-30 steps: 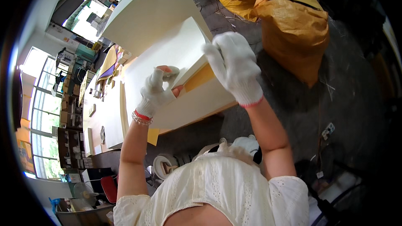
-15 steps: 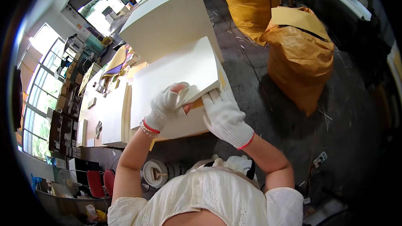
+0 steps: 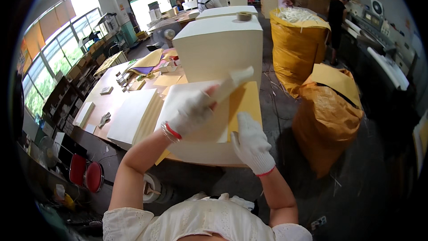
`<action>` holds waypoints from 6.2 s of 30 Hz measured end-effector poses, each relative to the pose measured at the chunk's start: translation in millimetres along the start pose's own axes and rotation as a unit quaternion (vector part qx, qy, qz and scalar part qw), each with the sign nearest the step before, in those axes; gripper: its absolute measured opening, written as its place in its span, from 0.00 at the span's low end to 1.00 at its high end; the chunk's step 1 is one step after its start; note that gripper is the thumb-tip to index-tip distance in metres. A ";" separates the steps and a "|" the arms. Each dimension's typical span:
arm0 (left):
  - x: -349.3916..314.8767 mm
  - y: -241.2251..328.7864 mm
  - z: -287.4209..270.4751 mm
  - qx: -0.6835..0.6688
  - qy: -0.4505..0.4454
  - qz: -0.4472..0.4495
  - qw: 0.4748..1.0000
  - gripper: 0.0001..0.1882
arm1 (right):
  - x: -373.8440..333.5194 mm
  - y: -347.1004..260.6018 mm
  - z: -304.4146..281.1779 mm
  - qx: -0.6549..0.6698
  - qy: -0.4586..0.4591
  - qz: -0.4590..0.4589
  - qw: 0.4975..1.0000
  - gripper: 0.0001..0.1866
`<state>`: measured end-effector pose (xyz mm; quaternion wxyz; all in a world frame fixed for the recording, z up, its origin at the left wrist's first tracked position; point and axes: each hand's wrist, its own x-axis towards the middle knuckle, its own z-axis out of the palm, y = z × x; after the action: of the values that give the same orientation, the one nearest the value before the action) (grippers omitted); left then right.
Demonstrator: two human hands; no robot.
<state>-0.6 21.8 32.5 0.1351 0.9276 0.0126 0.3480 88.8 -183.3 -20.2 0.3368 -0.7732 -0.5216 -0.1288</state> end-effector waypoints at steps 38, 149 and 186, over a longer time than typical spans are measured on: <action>-97.1 -178.6 -241.5 0.047 0.507 0.127 0.851 0.24 | 137.6 -297.8 329.8 0.355 0.096 -0.038 0.929 0.40; -25.4 6.5 58.3 -0.186 -0.238 0.056 0.952 0.17 | -11.8 49.5 25.9 0.015 0.327 0.003 0.945 0.13; -30.2 7.1 52.8 -0.044 -0.121 0.128 0.983 0.18 | -34.1 3.7 33.1 -0.023 0.009 0.054 0.998 0.15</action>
<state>10.2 -1.3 -23.2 0.1304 0.9501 -0.1376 0.2477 72.7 -187.0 -64.9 0.3300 -0.8067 -0.4729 -0.1292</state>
